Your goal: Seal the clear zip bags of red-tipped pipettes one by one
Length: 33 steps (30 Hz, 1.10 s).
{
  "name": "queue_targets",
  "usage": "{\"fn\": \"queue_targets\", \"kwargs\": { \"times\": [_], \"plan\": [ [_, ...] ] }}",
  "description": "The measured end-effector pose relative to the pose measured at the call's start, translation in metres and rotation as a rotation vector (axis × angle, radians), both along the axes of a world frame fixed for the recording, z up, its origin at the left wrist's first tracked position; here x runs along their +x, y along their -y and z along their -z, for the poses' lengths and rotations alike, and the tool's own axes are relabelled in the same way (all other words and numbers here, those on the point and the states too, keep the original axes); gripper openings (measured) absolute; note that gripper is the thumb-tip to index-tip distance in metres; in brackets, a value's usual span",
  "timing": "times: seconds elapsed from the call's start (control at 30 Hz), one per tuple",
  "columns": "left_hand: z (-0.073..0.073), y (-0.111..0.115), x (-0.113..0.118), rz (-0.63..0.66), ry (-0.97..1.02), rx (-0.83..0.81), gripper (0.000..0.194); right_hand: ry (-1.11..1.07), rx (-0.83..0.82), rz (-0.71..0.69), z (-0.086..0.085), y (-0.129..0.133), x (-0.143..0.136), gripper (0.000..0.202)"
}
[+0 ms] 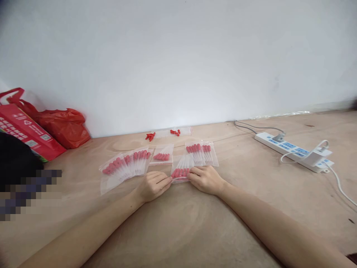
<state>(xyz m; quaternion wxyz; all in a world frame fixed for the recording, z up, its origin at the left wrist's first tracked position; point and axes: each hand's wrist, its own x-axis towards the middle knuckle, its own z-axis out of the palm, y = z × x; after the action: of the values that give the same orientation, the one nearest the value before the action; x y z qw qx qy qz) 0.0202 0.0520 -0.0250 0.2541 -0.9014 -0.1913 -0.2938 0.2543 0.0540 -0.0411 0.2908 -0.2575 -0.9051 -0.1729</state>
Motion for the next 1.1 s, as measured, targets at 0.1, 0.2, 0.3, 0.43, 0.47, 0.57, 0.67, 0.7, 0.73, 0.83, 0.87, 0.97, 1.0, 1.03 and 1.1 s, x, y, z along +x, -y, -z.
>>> {"fn": "queue_targets", "kwargs": {
  "times": [0.1,0.2,0.3,0.43,0.47,0.57,0.67,0.7,0.73,0.83,0.87,0.97,1.0,1.03,1.1],
  "plan": [
    [-0.0037,0.0018,-0.0011,0.026,0.001,0.023,0.012,0.039,0.045,-0.007,-0.0015,-0.0016,0.0029,0.023],
    [-0.0049,0.0017,-0.0020,0.059,-0.011,-0.009,0.018,0.081,0.099,-0.014,-0.0030,-0.0025,0.0053,0.026],
    [-0.0031,-0.0012,-0.0027,0.095,-0.019,-0.116,0.025,0.124,0.155,-0.009,-0.0028,-0.0033,0.0056,0.028],
    [0.0010,-0.0058,-0.0025,0.098,0.004,-0.240,0.023,0.127,0.166,0.029,0.0002,-0.0056,0.0044,0.028],
    [0.0018,-0.0064,-0.0021,0.084,0.021,-0.244,0.022,0.120,0.162,0.036,0.0011,-0.0063,0.0042,0.028],
    [0.0033,-0.0065,-0.0013,0.069,0.034,-0.196,0.020,0.094,0.156,0.041,0.0027,-0.0078,0.0042,0.028],
    [0.0039,-0.0057,-0.0019,0.072,0.003,-0.138,0.020,0.084,0.143,0.041,0.0027,-0.0081,0.0049,0.028],
    [0.0041,-0.0056,-0.0025,0.071,-0.005,-0.128,0.021,0.085,0.135,0.042,0.0025,-0.0080,0.0052,0.027],
    [0.0041,-0.0055,-0.0032,0.071,-0.010,-0.118,0.021,0.084,0.125,0.042,0.0022,-0.0078,0.0056,0.027],
    [0.0037,-0.0054,-0.0048,0.075,-0.020,-0.076,0.020,0.066,0.095,0.030,0.0012,-0.0068,0.0066,0.025],
    [0.0033,-0.0053,-0.0051,0.071,-0.022,-0.066,0.018,0.059,0.081,0.023,0.0009,-0.0064,0.0069,0.025],
    [0.0009,-0.0045,-0.0050,0.057,-0.025,-0.112,0.018,0.037,0.034,0.014,0.0005,-0.0053,0.0070,0.024],
    [0.0001,-0.0040,-0.0047,0.054,-0.020,-0.153,0.018,0.028,0.019,0.014,0.0007,-0.0051,0.0069,0.024],
    [-0.0007,-0.0034,-0.0042,0.052,-0.012,-0.199,0.018,0.018,0.006,0.016,0.0011,-0.0049,0.0067,0.023],
    [-0.0015,-0.0019,-0.0027,0.041,0.021,-0.278,0.017,-0.003,-0.013,0.019,0.0025,-0.0047,0.0059,0.021]
  ]
}}
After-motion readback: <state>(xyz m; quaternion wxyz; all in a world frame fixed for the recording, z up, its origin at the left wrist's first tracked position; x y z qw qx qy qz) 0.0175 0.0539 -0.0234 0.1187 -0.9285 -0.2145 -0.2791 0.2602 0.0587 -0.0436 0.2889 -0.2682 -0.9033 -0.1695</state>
